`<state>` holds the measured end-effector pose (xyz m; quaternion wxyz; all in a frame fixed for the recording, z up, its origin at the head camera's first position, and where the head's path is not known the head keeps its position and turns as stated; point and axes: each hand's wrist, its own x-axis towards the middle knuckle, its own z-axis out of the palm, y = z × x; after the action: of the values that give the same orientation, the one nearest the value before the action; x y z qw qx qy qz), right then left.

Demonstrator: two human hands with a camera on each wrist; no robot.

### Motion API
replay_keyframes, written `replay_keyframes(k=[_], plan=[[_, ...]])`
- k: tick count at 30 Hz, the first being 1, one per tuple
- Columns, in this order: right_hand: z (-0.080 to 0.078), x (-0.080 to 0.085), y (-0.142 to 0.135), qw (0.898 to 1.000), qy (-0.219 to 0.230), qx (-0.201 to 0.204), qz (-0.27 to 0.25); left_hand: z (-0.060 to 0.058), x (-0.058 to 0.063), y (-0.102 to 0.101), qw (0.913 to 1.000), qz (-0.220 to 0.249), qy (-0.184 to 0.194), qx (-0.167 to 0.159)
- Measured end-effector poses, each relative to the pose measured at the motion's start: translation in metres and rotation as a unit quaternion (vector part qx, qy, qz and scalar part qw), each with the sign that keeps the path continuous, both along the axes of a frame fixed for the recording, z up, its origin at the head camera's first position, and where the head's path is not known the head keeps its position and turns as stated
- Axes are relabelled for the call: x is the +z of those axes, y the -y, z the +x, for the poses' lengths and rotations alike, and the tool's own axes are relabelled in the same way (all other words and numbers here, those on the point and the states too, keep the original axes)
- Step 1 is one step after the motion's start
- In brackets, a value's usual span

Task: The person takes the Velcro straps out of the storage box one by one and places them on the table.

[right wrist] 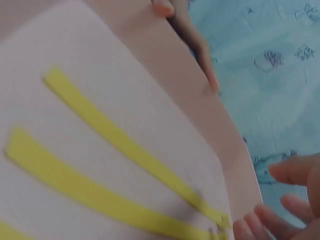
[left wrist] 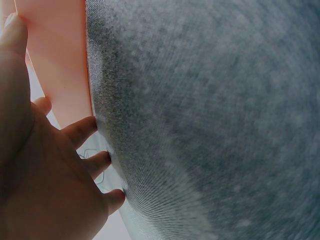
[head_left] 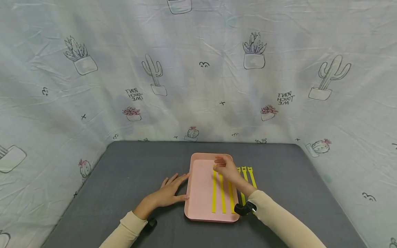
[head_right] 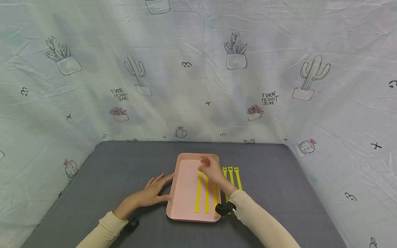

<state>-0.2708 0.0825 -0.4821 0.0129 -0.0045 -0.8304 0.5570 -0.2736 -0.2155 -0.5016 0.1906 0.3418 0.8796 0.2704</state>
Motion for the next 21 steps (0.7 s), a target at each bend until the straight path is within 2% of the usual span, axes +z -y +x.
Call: replay_keyframes(k=[8,21], plan=[[0.012,-0.001,0.015,0.997,0.059,-0.022,-0.042,0.001,0.000,0.000,1.0000,0.000,-0.004,0.002],[0.020,-0.005,0.027,0.995,0.083,-0.052,-0.029,0.002,0.002,0.001,1.0000,0.002,-0.006,-0.002]])
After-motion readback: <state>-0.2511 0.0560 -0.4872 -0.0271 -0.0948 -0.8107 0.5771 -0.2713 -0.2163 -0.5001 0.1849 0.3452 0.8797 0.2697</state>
